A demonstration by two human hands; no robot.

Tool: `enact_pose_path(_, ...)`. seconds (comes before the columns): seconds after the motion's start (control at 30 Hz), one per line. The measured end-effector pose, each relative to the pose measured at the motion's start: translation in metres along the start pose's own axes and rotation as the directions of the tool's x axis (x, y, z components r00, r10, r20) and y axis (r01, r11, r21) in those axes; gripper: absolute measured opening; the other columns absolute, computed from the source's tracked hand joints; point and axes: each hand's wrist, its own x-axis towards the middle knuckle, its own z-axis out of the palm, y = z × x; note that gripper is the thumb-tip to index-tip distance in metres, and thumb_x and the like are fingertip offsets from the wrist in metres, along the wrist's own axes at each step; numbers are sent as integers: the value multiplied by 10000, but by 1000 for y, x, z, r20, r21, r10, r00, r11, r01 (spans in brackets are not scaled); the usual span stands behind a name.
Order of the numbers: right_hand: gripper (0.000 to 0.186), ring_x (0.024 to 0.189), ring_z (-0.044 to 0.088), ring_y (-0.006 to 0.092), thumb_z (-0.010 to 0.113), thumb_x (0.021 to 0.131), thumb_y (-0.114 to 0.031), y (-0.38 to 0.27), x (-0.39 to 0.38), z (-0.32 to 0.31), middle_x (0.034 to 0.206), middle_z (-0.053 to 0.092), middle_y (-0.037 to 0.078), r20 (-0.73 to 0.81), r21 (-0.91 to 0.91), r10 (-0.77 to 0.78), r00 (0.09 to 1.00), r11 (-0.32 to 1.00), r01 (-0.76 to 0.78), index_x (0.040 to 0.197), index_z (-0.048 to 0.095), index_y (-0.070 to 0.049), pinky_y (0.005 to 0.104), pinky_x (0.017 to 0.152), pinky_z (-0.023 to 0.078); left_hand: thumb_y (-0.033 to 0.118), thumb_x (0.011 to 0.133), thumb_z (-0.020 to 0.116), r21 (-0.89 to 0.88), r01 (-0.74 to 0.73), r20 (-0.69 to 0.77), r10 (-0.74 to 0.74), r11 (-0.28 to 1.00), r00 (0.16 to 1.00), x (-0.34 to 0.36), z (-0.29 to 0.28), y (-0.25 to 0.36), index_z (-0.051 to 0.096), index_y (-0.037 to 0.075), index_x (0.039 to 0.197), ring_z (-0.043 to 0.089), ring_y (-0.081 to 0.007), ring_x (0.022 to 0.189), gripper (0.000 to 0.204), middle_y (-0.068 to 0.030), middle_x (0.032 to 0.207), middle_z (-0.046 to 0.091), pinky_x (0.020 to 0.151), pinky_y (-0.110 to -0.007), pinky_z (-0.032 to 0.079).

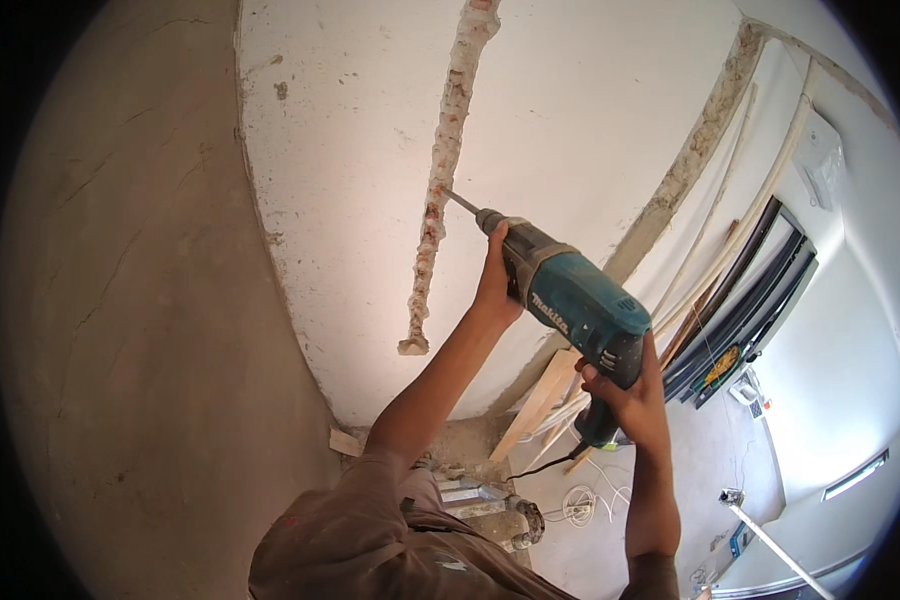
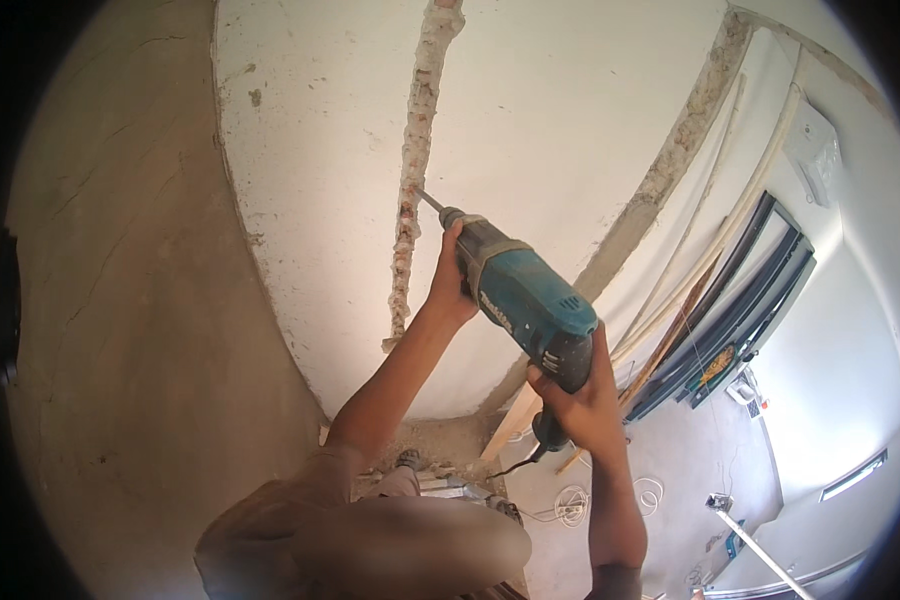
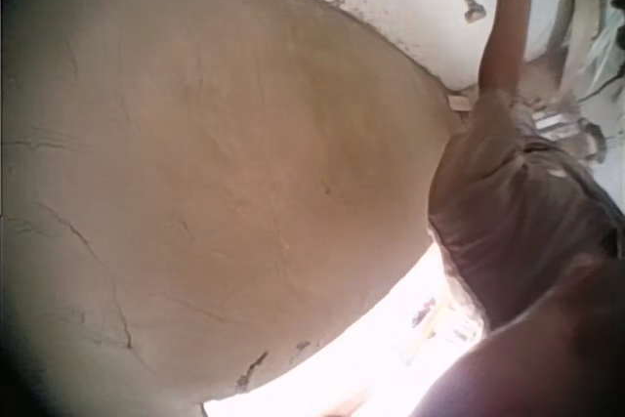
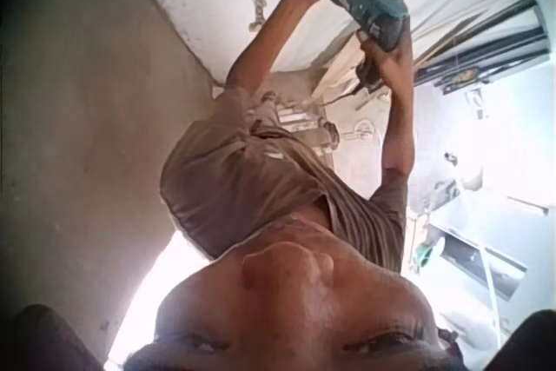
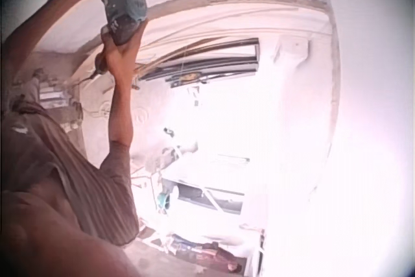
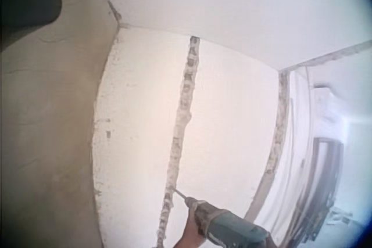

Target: The person uses a rotary hammer to drill several holes into a vertical channel in a wall while standing on a ladder.

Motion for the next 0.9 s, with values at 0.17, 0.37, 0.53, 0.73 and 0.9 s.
enact_pose_path(0.17, 668, 1025, 558, 182, 729, 784, -61, 18, -5, -1, 1134, 575, 107, -45, 59, 7, 999, 998, -4, 1339, 361, -18, 314, 900, 444, 590, 844, 592, 52, -29, -85, 34, 998, 996, 0, 0, -11, 515, 100, 1205, 582, -225, 1075, 613, -88, 1130, 592, 964, -376, 476)
enact_pose_path(0.37, 693, 1057, 575, 230, 691, 781, -30, -16, 0, 18, 1163, 573, 165, -3, -181, -184, 983, 967, 181, 1365, 321, -1, 333, 919, 448, 578, 887, 531, -31, -37, 33, 38, 999, 999, -7, -3, 9, 526, 103, 1180, 601, -227, 1035, 558, -87, 1104, 604, 933, -383, 497)
enact_pose_path(0.53, 632, 1045, 599, 253, 646, 777, 5, -42, 5, 23, 1118, 602, 181, 16, -241, -226, 974, 945, 223, 1337, 355, -22, 348, 905, 456, 579, 894, 512, -107, -54, 68, 62, 993, 996, -2, -2, 9, 551, 100, 1118, 609, -227, 1009, 531, -97, 1054, 616, 910, -394, 506)
enact_pose_path(0.73, 652, 1019, 622, 252, 640, 759, 10, -47, 5, 30, 1096, 622, 177, 66, -282, -265, 962, 920, 272, 1343, 351, -18, 350, 895, 468, 579, 890, 513, -186, -47, 86, 64, 981, 994, -7, -5, 11, 550, 99, 1098, 620, -236, 979, 524, -95, 1026, 620, 890, -409, 517)
enact_pose_path(0.9, 695, 999, 640, 258, 654, 739, -17, -28, -4, 35, 1078, 637, 192, 32, -248, -238, 971, 939, 238, 1360, 344, -16, 356, 891, 476, 587, 884, 509, -142, -52, 93, 65, 989, 994, -10, -14, 8, 559, 107, 1076, 632, -238, 942, 520, -93, 1001, 627, 858, -425, 534)
